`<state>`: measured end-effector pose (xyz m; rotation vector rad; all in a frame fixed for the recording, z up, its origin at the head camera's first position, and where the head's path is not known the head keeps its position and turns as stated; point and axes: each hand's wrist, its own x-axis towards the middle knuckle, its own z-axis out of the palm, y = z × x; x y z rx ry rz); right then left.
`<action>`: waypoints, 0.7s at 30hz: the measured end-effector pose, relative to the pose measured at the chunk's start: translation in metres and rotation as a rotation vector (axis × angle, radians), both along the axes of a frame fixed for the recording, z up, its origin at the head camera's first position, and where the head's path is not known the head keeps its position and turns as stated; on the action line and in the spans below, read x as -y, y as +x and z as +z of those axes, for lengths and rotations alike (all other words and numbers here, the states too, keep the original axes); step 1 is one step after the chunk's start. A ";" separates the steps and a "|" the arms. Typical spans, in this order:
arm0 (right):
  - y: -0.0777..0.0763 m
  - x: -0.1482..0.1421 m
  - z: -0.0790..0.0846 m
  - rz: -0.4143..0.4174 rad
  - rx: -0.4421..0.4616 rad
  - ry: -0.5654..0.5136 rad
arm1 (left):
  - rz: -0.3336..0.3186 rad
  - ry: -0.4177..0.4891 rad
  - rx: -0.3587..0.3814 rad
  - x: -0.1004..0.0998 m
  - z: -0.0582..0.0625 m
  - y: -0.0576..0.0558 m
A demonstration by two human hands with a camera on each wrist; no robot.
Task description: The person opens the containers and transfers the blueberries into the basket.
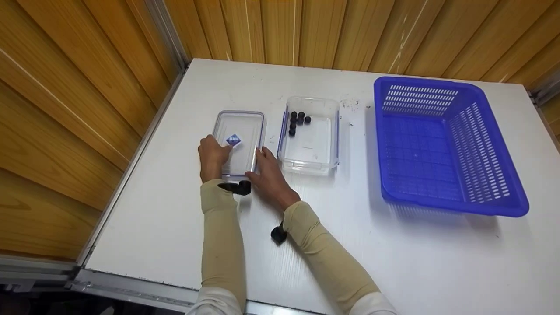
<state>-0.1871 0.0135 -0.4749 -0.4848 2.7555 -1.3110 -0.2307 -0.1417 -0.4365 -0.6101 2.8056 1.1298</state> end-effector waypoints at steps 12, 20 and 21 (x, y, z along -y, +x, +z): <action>0.001 -0.001 -0.003 0.002 -0.001 0.011 | -0.014 -0.034 0.003 -0.002 -0.003 0.000; 0.001 -0.001 -0.001 -0.005 0.025 0.015 | -0.023 -0.042 0.003 -0.002 -0.006 0.000; 0.001 -0.001 -0.001 -0.005 0.030 0.014 | -0.024 -0.045 0.000 -0.002 -0.006 0.000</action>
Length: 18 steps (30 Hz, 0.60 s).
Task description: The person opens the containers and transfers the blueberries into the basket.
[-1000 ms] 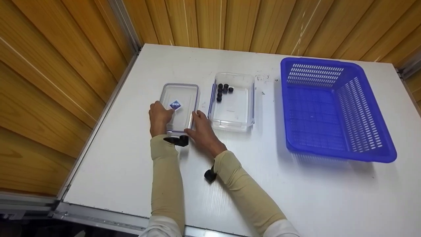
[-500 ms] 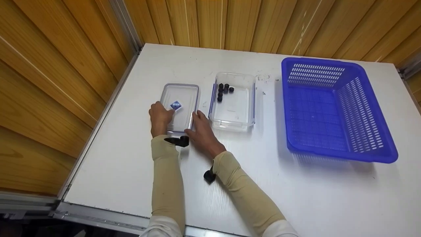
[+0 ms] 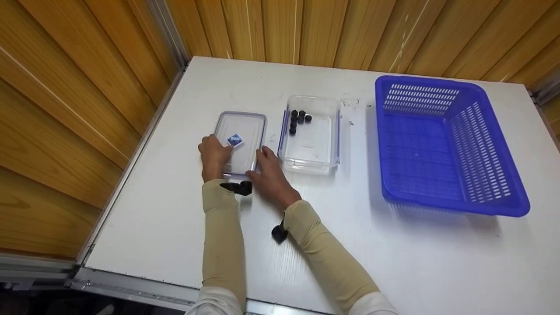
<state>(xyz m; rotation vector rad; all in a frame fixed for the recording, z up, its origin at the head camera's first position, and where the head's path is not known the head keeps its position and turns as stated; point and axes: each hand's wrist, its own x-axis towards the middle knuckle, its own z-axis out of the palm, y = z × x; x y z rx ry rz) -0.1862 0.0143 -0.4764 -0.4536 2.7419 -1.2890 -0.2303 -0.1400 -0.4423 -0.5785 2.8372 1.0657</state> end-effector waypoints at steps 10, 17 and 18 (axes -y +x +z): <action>-0.001 0.000 -0.001 -0.005 -0.002 0.023 | -0.016 -0.013 -0.010 0.001 -0.001 0.001; -0.001 0.000 0.000 -0.005 0.017 0.012 | -0.030 -0.006 0.004 0.002 -0.001 0.000; -0.001 0.000 0.000 -0.003 0.013 0.013 | -0.034 -0.011 0.006 0.002 -0.001 0.000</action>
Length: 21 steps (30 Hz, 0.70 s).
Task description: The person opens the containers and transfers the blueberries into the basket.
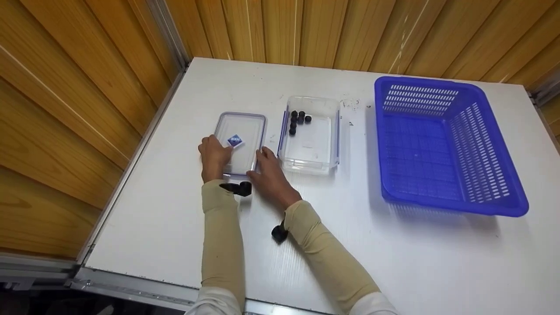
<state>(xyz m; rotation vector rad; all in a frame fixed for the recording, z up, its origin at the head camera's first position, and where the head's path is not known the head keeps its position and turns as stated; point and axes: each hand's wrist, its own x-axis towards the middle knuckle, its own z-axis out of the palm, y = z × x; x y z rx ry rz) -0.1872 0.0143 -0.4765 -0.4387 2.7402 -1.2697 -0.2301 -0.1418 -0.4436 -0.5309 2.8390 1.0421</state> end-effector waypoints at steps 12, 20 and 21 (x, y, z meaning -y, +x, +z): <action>0.003 -0.003 0.005 0.009 -0.041 0.024 | 0.007 0.011 0.012 0.001 0.001 0.001; 0.007 -0.006 0.022 0.062 -0.132 -0.086 | 0.061 0.046 -0.060 0.001 0.001 0.004; 0.008 -0.006 0.026 0.082 -0.155 -0.106 | 0.069 0.047 -0.075 0.000 0.001 0.004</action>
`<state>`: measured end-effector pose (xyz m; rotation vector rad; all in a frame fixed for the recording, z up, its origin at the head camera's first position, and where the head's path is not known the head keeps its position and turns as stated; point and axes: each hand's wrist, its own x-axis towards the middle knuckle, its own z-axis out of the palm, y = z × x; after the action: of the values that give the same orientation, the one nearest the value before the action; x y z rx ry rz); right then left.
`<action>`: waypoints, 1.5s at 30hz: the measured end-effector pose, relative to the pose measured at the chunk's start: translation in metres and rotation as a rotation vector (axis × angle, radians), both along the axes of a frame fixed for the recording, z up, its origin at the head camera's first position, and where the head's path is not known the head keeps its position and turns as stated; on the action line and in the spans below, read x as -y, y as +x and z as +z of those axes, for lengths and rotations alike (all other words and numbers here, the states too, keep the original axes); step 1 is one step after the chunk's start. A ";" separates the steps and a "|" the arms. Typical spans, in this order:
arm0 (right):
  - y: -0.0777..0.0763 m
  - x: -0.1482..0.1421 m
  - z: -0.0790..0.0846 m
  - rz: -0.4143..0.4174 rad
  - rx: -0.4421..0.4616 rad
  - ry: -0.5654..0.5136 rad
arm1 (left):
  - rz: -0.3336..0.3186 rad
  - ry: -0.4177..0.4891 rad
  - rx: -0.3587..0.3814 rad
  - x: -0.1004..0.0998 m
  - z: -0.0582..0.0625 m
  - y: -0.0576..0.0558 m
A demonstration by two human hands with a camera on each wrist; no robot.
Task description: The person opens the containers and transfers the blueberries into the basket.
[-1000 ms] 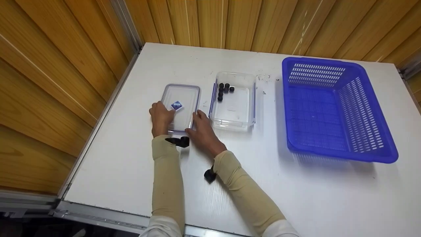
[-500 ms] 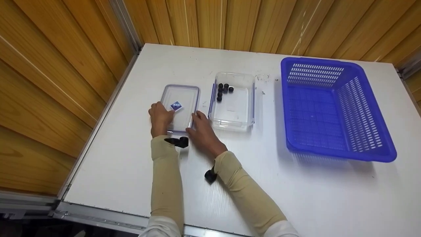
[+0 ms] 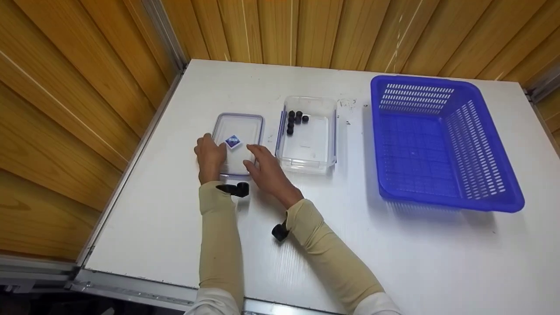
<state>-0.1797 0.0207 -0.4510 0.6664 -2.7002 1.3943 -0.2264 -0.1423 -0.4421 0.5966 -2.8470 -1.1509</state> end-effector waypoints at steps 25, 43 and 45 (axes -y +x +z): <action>-0.039 -0.067 0.056 -0.121 -0.127 -0.215 | -0.250 0.172 -0.237 -0.044 0.024 -0.009; -0.068 -0.101 0.042 -0.244 0.040 -0.126 | -0.587 0.193 -0.065 -0.102 0.025 -0.004; -0.070 -0.103 0.041 -0.253 0.055 -0.114 | -0.585 0.181 -0.059 -0.105 0.026 -0.003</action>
<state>-0.2501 0.1241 -0.4103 0.2708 -2.6071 1.5039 -0.2298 -0.0377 -0.4161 -0.3014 -2.9668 -1.4645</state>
